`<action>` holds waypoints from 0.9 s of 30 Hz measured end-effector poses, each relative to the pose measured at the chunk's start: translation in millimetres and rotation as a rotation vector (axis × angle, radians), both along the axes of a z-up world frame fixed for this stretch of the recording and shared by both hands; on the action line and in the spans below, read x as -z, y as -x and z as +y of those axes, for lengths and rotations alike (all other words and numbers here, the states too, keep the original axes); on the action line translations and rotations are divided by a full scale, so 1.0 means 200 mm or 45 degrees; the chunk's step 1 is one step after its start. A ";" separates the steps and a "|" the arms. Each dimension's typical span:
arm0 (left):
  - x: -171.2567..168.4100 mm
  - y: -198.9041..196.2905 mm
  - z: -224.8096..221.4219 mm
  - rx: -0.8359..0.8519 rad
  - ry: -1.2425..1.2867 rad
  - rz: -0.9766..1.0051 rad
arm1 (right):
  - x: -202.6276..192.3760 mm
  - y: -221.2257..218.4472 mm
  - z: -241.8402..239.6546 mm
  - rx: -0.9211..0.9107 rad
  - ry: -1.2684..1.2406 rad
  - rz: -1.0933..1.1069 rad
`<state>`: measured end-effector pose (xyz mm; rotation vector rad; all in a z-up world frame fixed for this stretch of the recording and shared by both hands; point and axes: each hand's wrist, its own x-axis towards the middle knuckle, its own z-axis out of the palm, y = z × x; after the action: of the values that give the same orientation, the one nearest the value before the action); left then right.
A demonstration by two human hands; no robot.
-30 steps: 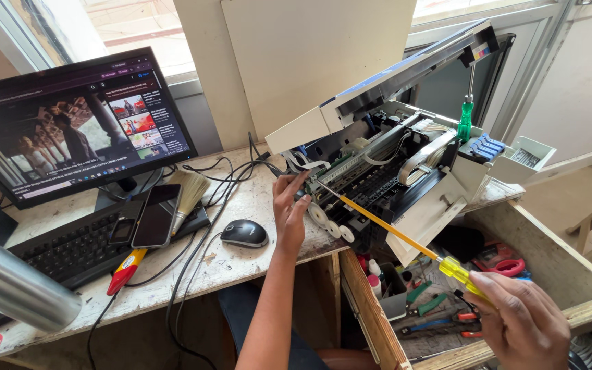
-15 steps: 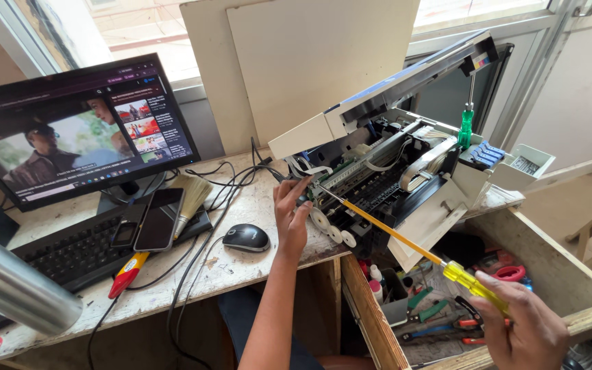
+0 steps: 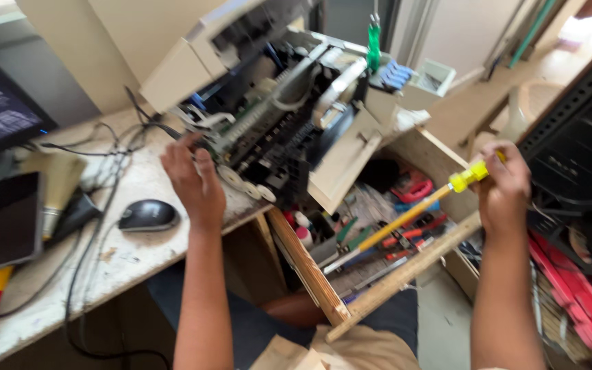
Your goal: The person works on a disassembled printer placed on a desk. They use a yellow screwdriver to adjust internal components and reach into a drawer to retrieve a small blue bottle, which they handle while continuing to work on the printer.
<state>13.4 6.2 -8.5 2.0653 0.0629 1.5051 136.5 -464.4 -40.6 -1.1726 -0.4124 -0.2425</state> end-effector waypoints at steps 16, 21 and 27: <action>0.03 0.00 -0.07 -0.022 -0.093 0.013 | 0.10 -0.10 0.03 0.482 1.234 0.197; 0.03 0.02 -0.09 -0.049 -0.141 -0.017 | 0.07 -0.05 0.12 0.559 1.939 0.247; 0.04 0.02 -0.08 -0.083 -0.103 -0.044 | 0.08 -0.07 0.14 0.316 2.490 0.227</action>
<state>9.1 -10.7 -15.6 2.1183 0.0573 1.6068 150.7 -436.8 -56.4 -3.1414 -0.2562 0.1701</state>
